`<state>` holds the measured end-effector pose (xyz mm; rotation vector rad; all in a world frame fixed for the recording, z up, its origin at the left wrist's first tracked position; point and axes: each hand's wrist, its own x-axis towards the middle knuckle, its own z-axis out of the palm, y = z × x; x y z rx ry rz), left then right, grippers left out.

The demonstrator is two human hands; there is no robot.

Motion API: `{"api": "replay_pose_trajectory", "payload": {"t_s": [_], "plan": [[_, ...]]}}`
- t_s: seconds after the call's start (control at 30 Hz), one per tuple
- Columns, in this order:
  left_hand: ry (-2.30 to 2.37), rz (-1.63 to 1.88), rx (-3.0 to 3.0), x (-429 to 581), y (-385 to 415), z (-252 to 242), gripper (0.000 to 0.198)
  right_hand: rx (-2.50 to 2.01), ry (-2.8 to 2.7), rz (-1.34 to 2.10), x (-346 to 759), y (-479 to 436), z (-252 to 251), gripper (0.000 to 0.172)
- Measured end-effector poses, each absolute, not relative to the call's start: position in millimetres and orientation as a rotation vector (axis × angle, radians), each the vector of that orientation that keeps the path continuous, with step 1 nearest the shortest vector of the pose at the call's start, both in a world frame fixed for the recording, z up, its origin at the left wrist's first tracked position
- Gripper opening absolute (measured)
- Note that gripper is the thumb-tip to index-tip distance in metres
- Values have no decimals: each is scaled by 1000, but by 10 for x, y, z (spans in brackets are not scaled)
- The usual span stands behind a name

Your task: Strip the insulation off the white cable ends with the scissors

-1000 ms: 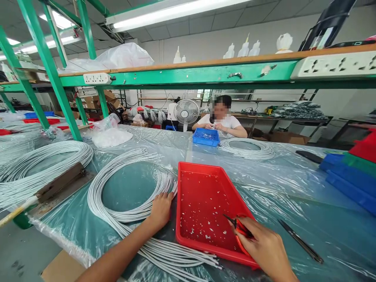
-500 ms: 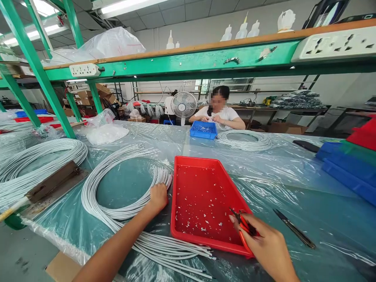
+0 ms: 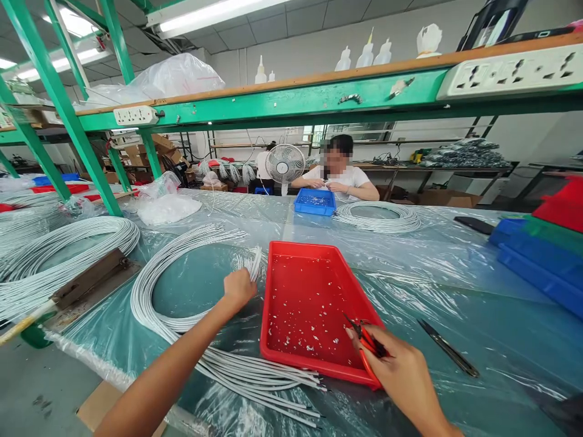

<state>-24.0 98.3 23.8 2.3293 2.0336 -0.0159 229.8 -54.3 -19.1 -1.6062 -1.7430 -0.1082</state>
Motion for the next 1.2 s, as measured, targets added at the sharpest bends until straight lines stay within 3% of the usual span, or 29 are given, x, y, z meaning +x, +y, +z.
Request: {"api": "replay_pose_trajectory", "payload": {"t_s": [0.27, 0.47, 1.03, 1.2], "plan": [[1450, 121, 2575, -504, 422, 418, 14, -1571, -1780, -56, 2271, -544, -191, 25], [1431, 373, 2612, -464, 267, 356, 37, -1568, -1768, -57, 2256, -549, -191, 25], [1420, 859, 2232, -42, 455, 179, 11, -1551, -1751, 14, 2228, -524, -158, 24], [1285, 937, 1977, -92, 558, 112, 20, -1535, -1698, 146, 2159, -505, -101, 23]]}}
